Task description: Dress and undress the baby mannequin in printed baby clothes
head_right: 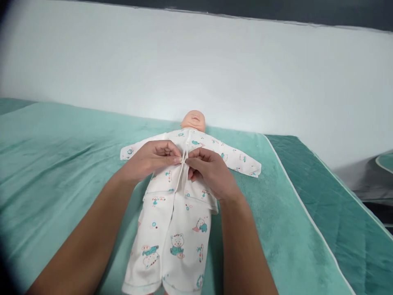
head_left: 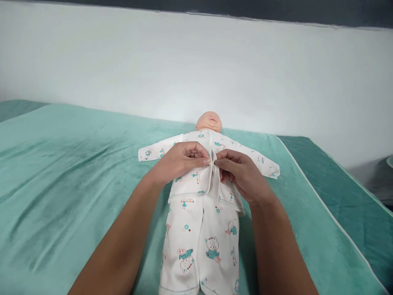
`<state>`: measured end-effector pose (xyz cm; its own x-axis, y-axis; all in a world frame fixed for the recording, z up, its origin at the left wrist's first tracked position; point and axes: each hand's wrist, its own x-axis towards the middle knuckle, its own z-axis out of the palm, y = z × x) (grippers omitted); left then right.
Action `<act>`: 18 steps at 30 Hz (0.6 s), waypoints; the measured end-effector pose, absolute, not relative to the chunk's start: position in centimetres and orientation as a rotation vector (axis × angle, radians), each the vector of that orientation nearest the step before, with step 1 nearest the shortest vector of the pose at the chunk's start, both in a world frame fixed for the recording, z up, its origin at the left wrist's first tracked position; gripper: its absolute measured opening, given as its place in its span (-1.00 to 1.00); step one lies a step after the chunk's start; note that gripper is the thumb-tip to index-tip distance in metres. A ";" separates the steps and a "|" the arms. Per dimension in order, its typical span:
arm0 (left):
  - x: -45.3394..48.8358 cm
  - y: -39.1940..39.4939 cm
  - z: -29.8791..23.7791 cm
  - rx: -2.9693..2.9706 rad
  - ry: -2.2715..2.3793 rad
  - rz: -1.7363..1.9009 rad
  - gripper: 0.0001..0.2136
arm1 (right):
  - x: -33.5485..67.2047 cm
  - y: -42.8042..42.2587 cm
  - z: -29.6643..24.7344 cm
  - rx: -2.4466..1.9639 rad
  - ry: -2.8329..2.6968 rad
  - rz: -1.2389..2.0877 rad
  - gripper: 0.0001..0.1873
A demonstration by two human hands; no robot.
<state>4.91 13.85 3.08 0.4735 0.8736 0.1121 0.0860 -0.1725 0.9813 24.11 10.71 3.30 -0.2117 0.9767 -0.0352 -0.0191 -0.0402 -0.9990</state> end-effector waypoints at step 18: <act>4.5 14.4 2.6 1.573 0.765 0.857 -0.83 | 24.3 10.9 2.8 -1.014 -1.353 1.483 -0.81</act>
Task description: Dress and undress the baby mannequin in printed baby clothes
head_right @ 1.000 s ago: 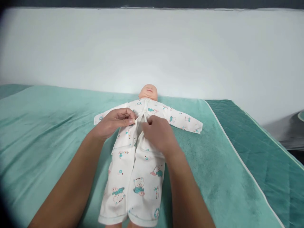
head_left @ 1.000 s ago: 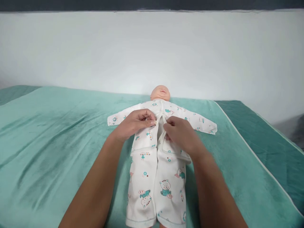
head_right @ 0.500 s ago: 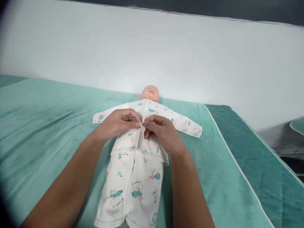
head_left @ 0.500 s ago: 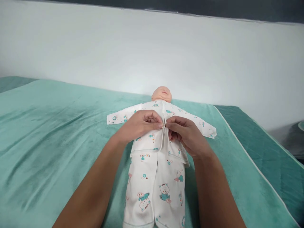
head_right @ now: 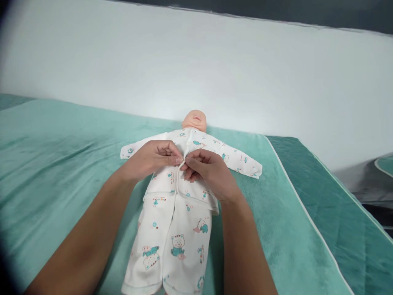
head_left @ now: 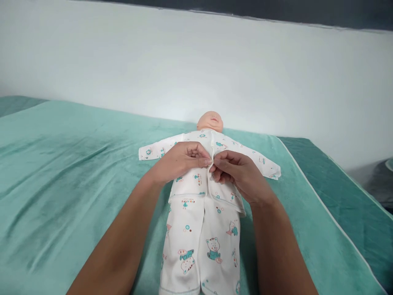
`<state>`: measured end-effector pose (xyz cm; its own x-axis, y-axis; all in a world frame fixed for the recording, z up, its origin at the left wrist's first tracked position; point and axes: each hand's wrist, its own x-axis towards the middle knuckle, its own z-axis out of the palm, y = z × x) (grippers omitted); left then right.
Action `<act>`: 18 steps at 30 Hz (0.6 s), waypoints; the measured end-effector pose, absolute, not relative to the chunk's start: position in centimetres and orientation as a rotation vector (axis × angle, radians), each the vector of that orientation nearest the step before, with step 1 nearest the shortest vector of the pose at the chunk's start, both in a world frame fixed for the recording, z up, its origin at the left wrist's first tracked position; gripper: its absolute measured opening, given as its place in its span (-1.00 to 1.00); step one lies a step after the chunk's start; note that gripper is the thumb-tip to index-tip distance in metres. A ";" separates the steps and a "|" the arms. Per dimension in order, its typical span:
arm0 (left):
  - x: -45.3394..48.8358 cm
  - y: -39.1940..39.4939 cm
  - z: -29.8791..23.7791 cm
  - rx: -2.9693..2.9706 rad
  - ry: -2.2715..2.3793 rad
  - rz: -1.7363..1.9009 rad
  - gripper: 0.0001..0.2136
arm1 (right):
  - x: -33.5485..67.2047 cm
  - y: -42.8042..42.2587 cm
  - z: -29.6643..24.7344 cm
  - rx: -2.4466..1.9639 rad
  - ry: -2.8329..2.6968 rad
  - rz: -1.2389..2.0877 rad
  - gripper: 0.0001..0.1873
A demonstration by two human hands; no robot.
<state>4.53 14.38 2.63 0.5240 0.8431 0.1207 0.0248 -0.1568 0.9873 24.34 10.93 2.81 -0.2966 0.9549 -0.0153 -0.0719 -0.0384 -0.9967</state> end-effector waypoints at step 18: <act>4.4 14.4 2.7 1.640 0.636 0.739 -0.87 | 24.0 10.7 3.0 -1.116 -1.484 1.462 -0.78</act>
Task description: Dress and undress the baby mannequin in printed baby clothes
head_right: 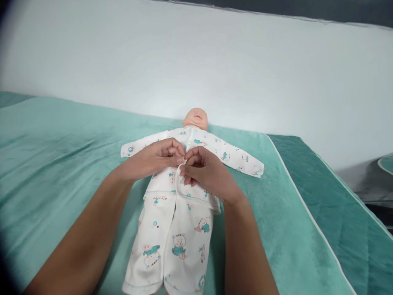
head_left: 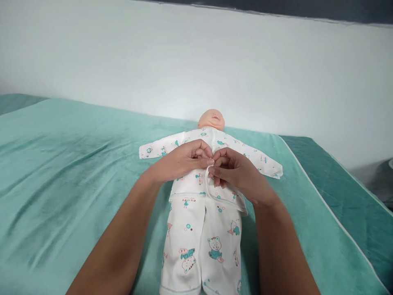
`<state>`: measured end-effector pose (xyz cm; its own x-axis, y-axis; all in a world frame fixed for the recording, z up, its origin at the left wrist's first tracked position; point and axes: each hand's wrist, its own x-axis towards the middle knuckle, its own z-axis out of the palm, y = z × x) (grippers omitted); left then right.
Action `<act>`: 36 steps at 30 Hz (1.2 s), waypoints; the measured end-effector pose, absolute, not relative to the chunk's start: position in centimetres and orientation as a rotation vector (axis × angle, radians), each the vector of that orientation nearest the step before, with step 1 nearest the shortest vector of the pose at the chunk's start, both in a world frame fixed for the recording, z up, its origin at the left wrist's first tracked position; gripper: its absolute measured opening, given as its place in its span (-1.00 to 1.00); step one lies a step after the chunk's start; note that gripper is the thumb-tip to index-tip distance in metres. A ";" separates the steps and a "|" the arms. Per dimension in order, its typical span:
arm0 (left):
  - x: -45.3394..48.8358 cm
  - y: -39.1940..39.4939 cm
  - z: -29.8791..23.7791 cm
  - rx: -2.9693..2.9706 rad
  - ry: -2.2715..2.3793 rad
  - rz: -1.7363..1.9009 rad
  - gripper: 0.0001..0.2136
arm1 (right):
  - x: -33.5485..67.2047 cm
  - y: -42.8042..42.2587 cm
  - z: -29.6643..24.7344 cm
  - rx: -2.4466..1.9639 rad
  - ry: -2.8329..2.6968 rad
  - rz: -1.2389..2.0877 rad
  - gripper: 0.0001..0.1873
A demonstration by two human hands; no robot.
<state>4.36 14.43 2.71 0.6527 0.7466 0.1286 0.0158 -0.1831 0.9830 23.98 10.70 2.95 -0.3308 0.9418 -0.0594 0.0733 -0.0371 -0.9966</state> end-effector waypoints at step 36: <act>6.5 16.5 -0.1 2.222 1.003 1.145 -0.62 | 22.6 12.5 -0.3 -1.299 -1.631 0.472 -0.58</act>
